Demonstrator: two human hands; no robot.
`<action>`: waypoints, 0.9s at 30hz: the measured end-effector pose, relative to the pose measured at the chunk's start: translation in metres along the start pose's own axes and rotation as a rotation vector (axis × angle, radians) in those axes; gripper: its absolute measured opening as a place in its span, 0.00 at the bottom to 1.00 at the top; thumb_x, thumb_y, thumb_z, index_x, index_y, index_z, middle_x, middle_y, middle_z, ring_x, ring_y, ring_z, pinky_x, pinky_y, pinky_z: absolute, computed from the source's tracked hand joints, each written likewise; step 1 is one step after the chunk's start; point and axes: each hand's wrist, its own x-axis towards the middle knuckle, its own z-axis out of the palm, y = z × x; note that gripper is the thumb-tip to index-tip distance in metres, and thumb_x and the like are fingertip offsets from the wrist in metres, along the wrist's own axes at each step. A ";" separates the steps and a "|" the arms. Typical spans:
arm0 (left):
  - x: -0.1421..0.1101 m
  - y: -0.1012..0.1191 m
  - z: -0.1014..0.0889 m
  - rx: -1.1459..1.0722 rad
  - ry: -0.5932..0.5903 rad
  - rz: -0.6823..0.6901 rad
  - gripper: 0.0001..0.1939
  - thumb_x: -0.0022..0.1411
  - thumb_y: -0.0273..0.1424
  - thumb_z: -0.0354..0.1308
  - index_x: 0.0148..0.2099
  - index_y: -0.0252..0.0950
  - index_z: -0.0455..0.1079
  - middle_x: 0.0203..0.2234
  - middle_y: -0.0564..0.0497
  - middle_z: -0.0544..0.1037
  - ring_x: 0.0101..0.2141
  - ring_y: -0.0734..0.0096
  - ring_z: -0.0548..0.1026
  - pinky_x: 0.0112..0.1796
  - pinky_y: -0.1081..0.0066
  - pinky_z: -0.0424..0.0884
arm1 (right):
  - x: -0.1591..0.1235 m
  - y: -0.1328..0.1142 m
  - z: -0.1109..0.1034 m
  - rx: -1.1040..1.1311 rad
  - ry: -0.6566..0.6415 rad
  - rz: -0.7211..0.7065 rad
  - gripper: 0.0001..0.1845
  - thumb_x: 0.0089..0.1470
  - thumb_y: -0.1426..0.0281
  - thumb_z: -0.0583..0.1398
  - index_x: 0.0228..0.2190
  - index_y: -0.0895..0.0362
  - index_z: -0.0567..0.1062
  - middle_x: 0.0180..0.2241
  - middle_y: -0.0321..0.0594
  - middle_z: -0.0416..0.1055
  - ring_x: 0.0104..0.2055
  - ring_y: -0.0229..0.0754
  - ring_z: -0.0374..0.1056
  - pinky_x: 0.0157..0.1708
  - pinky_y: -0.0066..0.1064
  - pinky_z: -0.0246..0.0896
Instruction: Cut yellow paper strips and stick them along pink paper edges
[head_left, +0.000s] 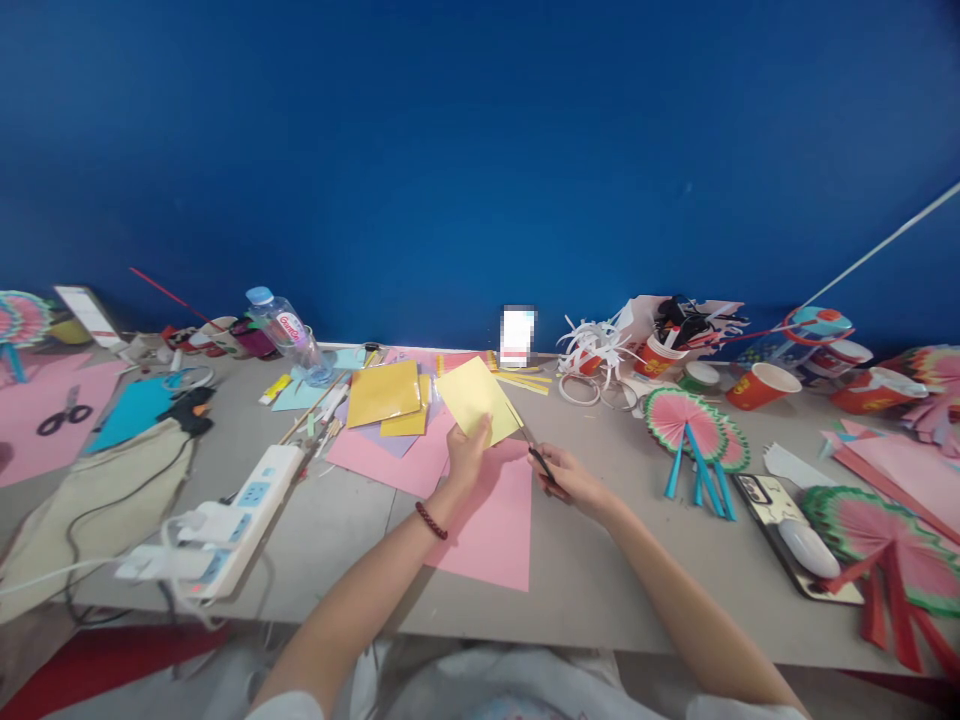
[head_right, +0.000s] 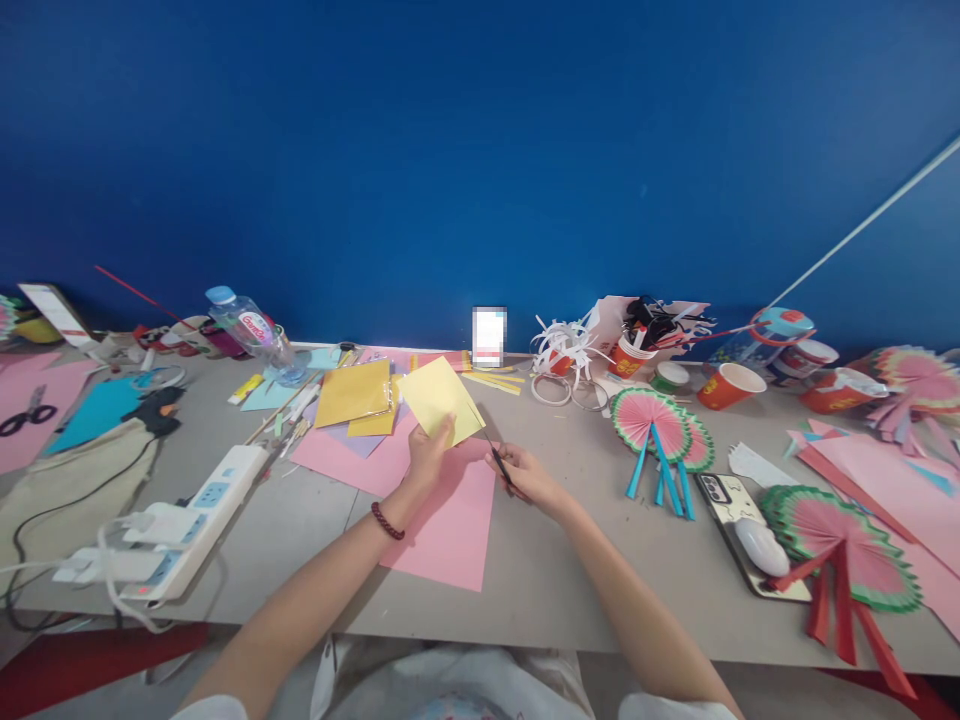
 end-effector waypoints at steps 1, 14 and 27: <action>0.000 -0.001 0.000 0.005 -0.003 0.002 0.21 0.50 0.40 0.66 0.23 0.35 0.58 0.17 0.59 0.58 0.21 0.80 0.56 0.21 0.76 0.57 | 0.000 0.000 0.000 0.000 0.000 -0.001 0.23 0.52 0.47 0.57 0.29 0.54 0.61 0.15 0.23 0.61 0.11 0.26 0.45 0.18 0.23 0.51; 0.000 -0.002 -0.001 0.012 -0.023 0.009 0.22 0.50 0.41 0.66 0.22 0.35 0.58 0.17 0.58 0.59 0.21 0.80 0.57 0.22 0.75 0.58 | -0.001 0.000 0.002 -0.012 0.011 0.003 0.25 0.50 0.45 0.57 0.29 0.54 0.61 0.15 0.24 0.61 0.11 0.27 0.46 0.14 0.22 0.46; 0.000 -0.003 -0.001 -0.010 -0.015 0.014 0.20 0.51 0.41 0.65 0.24 0.35 0.59 0.18 0.59 0.58 0.21 0.80 0.57 0.22 0.76 0.58 | -0.001 -0.001 0.000 0.011 -0.020 0.012 0.25 0.50 0.45 0.57 0.29 0.54 0.61 0.15 0.25 0.62 0.11 0.26 0.46 0.12 0.20 0.42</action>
